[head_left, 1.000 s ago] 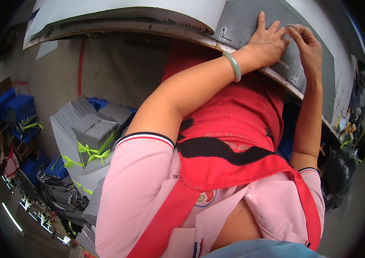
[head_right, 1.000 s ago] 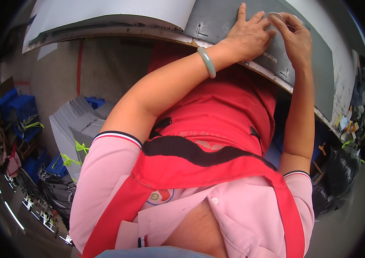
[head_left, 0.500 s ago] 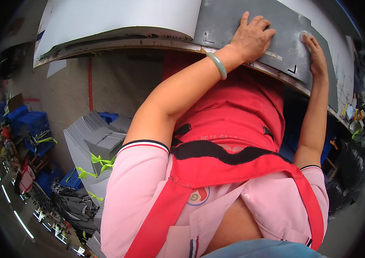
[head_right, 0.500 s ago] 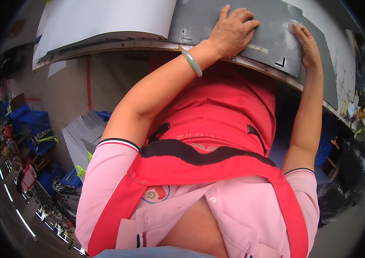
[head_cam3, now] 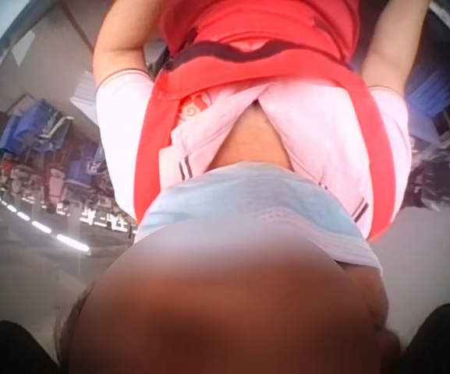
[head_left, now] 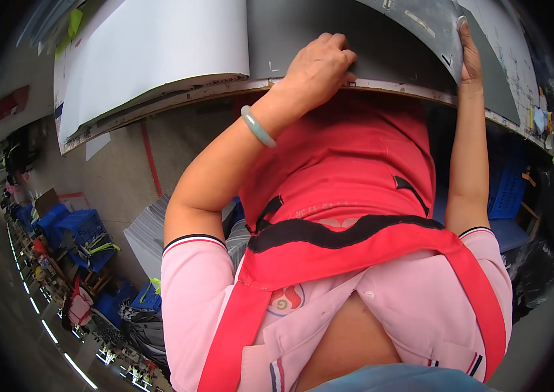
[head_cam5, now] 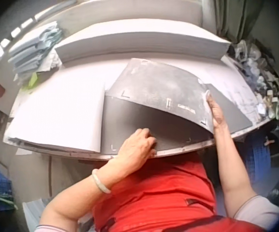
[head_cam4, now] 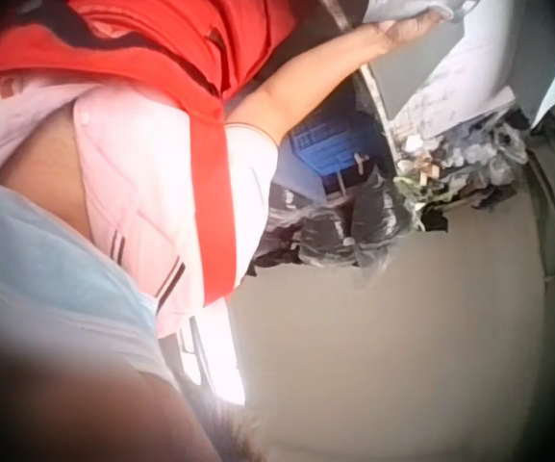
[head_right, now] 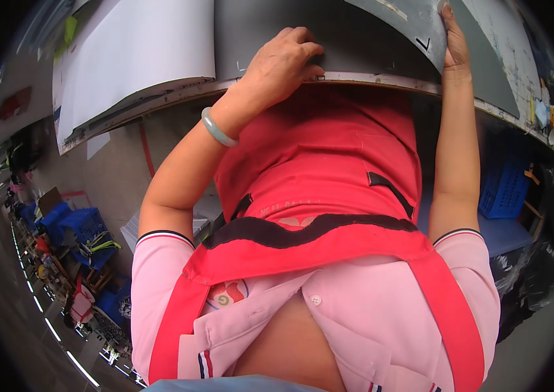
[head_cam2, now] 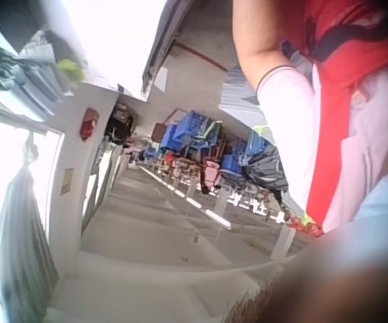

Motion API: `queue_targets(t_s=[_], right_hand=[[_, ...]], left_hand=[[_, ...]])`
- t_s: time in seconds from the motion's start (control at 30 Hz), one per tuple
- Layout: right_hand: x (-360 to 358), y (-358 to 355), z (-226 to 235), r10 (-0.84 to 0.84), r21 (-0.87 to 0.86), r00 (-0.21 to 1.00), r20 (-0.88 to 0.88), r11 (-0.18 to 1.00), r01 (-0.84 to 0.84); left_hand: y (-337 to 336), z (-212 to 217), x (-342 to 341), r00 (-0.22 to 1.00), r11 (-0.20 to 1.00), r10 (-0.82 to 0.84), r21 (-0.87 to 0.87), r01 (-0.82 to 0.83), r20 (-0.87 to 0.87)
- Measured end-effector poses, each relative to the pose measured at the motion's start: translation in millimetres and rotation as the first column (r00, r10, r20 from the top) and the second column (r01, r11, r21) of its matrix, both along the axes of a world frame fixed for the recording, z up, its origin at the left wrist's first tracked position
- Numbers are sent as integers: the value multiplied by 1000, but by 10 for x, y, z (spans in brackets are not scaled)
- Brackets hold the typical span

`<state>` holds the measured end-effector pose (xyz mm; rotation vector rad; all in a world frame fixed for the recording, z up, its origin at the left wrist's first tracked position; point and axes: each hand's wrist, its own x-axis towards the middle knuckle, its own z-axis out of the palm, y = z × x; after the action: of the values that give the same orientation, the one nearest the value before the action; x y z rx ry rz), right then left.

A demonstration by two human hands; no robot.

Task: Cleaning and preparing binder covers for assembly at a factory workstation.

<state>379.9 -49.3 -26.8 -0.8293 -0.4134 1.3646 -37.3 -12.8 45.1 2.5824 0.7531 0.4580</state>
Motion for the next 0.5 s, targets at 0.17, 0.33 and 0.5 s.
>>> queue_targets(t_s=[0.17,0.33,0.5], right_hand=[[-75,-47,95,189,30,980,-64,982,-187],[-899,84,569,-99,-72,983,-155,993,89],[-616,3,375,-3,54,993,-118,998,10]], left_hand=[[84,-26,-56,995,995,-88,35,90,-55],[88,-2,-156,996,996,-92,4,91,19],[100,58,-87,992,992,-126,-31,126,6]])
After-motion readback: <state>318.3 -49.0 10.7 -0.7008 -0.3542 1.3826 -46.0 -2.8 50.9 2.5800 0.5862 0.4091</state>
